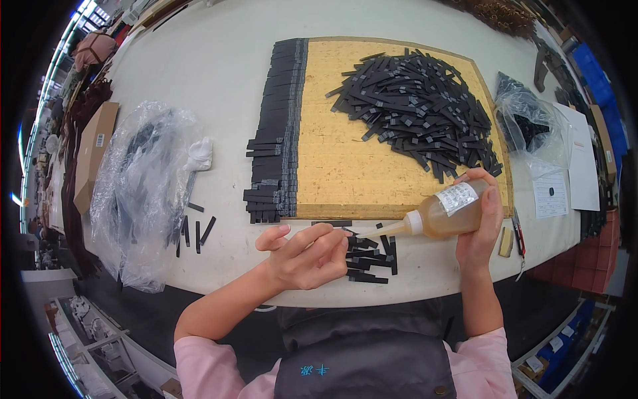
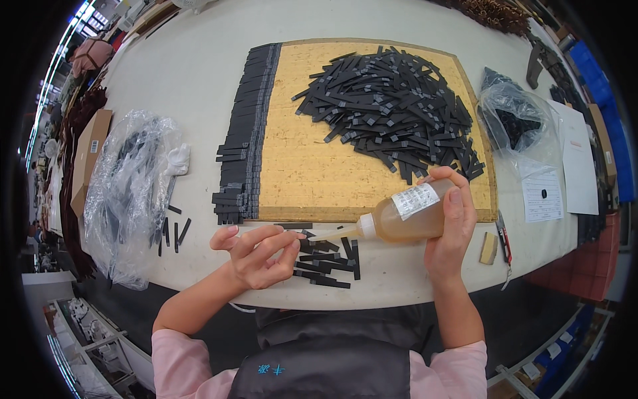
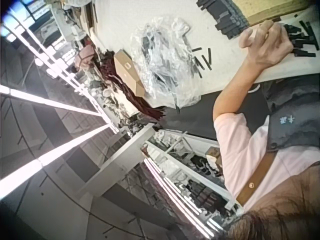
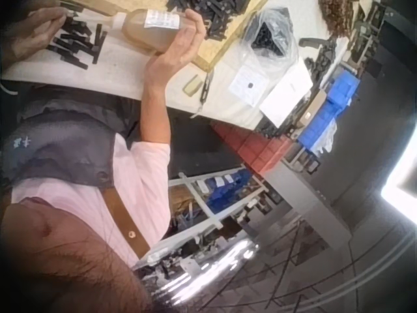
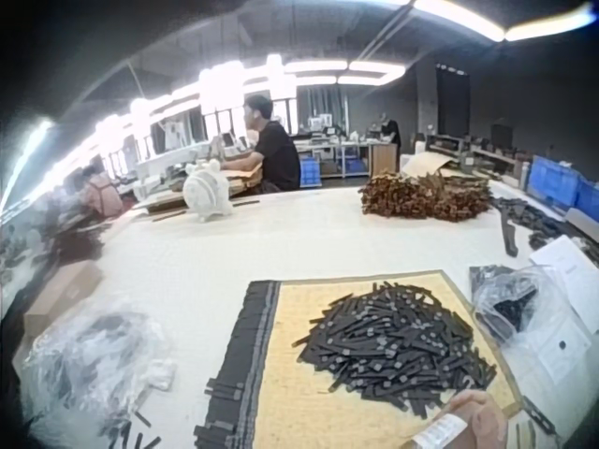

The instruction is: The person applies glue from a squeeze bottle to small black rectangular components and places them onto a yellow board. They occasionally use a small wooden block to press the glued pieces into place. The task involves repetitive handling of individual parts from a pile on the table.

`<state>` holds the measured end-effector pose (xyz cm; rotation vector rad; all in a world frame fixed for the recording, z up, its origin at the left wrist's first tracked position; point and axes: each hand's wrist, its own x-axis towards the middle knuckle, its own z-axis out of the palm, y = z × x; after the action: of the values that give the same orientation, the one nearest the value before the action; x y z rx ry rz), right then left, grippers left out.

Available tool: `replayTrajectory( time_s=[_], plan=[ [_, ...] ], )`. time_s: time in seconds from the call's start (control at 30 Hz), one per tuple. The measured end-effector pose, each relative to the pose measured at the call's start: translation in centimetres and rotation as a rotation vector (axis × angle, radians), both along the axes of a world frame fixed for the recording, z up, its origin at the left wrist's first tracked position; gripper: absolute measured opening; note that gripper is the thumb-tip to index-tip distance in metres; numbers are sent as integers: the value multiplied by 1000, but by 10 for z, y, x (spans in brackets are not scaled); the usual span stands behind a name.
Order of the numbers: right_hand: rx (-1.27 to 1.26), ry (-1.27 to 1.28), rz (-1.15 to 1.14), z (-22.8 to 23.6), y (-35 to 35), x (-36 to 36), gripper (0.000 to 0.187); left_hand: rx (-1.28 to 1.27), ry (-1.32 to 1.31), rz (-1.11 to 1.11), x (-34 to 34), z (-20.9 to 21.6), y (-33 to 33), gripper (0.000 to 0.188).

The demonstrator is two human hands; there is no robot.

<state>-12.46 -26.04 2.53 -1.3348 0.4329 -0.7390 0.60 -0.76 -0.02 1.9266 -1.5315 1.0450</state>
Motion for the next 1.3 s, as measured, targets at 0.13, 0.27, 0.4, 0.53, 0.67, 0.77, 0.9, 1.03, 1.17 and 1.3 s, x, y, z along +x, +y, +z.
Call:
replayTrajectory(
  time_s=[0.13, 0.27, 0.4, 0.53, 0.67, 0.77, 0.9, 1.03, 1.17, 1.3],
  plan=[
    [-11, 15, 12, 2, 0, 0, 38, 4, 3, 4, -1, -2, 0, 35],
    [-5, 29, 29, 1, -2, -2, 38, 10, -2, 1, 0, -3, 2, 32],
    [-51, 59, 46, -2, -4, -4, 38, 33, -6, 7, 0, -1, 1, 28],
    [92, 7, 146, 1, -7, -5, 38, 36, -13, 13, 1, 2, 2, 26],
    [188, -16, 48, 4, -5, -1, 38, 15, -33, 11, 1, 0, 2, 29],
    [70, 12, 4, 4, -2, -1, 38, 16, -2, 4, 0, 1, 3, 32],
    [-23, 58, -10, 2, -1, 0, 43, 0, -20, -8, 1, 1, 2, 35],
    [-12, 66, 0, 0, -2, 0, 40, 11, -12, -5, 0, 1, 3, 33],
    [12, 39, 95, 1, -4, -5, 36, 5, -26, 1, 1, -1, 4, 30],
    [157, -2, 64, 3, -5, -2, 34, 7, -27, -1, 1, -2, 5, 27]
  ],
)
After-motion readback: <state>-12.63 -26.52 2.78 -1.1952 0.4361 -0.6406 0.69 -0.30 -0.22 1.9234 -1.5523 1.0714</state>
